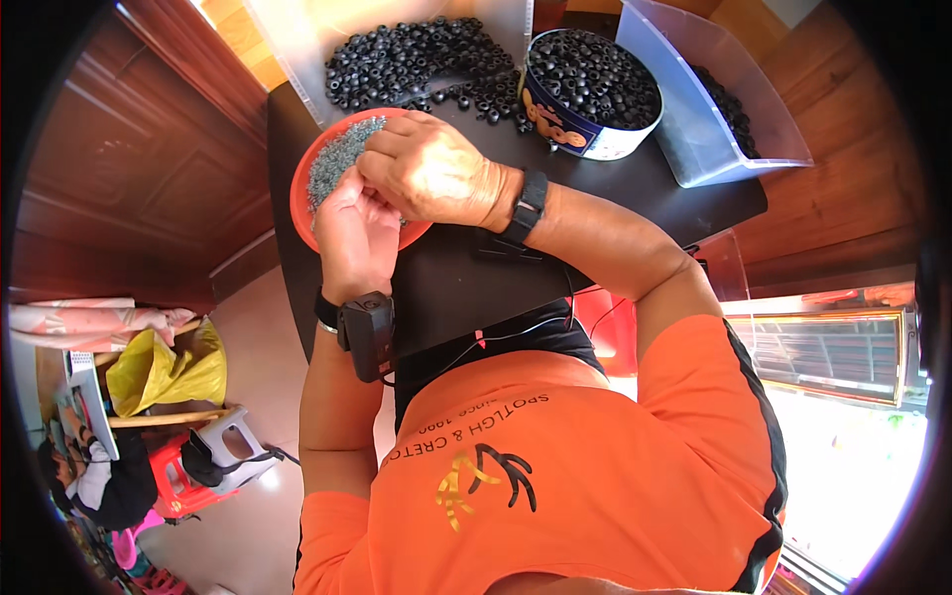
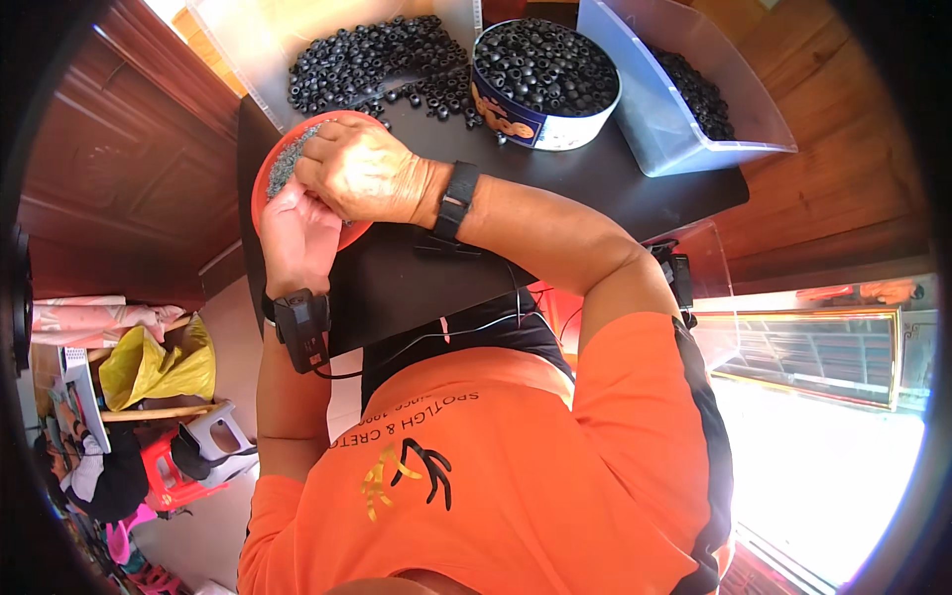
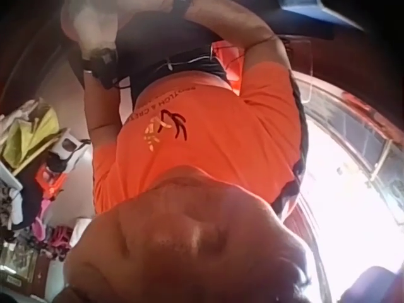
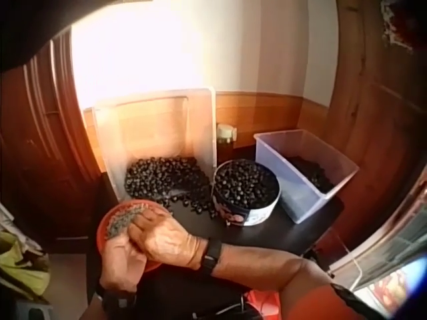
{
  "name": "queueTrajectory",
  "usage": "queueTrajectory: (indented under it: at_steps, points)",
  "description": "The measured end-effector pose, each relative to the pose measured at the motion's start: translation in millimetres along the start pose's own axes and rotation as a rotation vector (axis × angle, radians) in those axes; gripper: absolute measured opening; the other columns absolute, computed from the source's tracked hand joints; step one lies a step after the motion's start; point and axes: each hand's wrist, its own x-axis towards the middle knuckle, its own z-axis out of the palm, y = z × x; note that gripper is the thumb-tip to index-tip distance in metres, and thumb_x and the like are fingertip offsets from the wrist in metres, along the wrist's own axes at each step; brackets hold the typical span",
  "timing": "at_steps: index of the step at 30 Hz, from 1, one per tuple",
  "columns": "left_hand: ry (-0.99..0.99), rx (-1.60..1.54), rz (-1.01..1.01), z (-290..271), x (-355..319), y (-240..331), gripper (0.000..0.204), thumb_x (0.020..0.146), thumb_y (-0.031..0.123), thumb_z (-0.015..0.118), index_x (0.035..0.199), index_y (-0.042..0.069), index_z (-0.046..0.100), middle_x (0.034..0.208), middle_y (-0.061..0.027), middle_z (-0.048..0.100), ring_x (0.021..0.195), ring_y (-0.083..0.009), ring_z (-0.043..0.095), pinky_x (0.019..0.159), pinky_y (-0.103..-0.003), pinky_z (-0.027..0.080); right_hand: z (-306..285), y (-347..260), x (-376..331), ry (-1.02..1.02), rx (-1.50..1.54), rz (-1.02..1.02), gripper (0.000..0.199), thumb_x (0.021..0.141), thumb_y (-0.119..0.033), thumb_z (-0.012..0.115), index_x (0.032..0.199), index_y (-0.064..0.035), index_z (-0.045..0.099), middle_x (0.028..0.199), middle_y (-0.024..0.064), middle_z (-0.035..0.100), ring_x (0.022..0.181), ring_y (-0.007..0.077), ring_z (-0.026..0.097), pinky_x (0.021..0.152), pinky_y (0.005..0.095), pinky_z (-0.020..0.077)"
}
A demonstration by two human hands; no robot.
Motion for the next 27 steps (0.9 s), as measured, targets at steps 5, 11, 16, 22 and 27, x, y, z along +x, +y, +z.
queueTrajectory:
  at_steps: [5, 11, 16, 22, 27]
  points:
    - [-0.102, -0.028, -0.008, -7, 7, -3, 0.029, 0.100, 0.023, 0.037, 0.109, 0.003, 0.056, 0.106, -0.0029, 0.057, 0.097, -0.0126, 0.052, 0.090, -0.029, 0.040, -9, 1, 3, 0.005, -0.014, 0.031, 0.012, 0.070, -0.016, 0.064, 0.077, -0.0076, 0.057, 0.073, 0.0053, 0.057, 0.071, 0.0239, 0.058, 0.067, 0.0349, 0.0475]
    - [-0.158, 0.002, -0.053, -12, 2, 3, 0.034, 0.097, 0.030, 0.044, 0.107, 0.000, 0.056, 0.098, -0.0095, 0.060, 0.094, -0.0230, 0.057, 0.086, -0.034, 0.044, -93, 34, 17, 0.219, -0.309, 0.216, 0.018, 0.071, -0.021, 0.075, 0.082, -0.0104, 0.067, 0.068, 0.0065, 0.062, 0.065, 0.0271, 0.062, 0.060, 0.0374, 0.0499]
    - [-0.062, -0.045, 0.005, -8, 2, 7, 0.029, 0.096, 0.027, 0.046, 0.100, 0.000, 0.056, 0.094, -0.0103, 0.060, 0.089, -0.0237, 0.059, 0.084, -0.034, 0.046, -210, 60, -3, 0.367, -0.777, 0.506, 0.018, 0.079, -0.028, 0.070, 0.091, -0.0148, 0.070, 0.082, 0.0045, 0.069, 0.076, 0.0242, 0.067, 0.068, 0.0318, 0.0513]
    - [-0.027, -0.038, 0.022, -6, 4, 6, 0.025, 0.095, 0.025, 0.046, 0.096, 0.001, 0.056, 0.091, -0.0092, 0.060, 0.087, -0.0233, 0.059, 0.083, -0.034, 0.046, -246, 102, -48, 0.154, -1.106, 0.497, 0.025, 0.085, -0.029, 0.060, 0.105, -0.0168, 0.069, 0.101, 0.0055, 0.068, 0.094, 0.0255, 0.064, 0.083, 0.0345, 0.0499]
    - [-0.049, -0.038, 0.013, -12, 9, 3, 0.024, 0.094, 0.025, 0.047, 0.095, 0.002, 0.056, 0.090, -0.0085, 0.060, 0.086, -0.0225, 0.059, 0.080, -0.034, 0.046, -167, 66, -11, 0.025, -0.491, 0.556, 0.018, 0.083, -0.021, 0.065, 0.097, -0.0109, 0.071, 0.095, 0.0094, 0.069, 0.086, 0.0257, 0.066, 0.077, 0.0323, 0.0509]
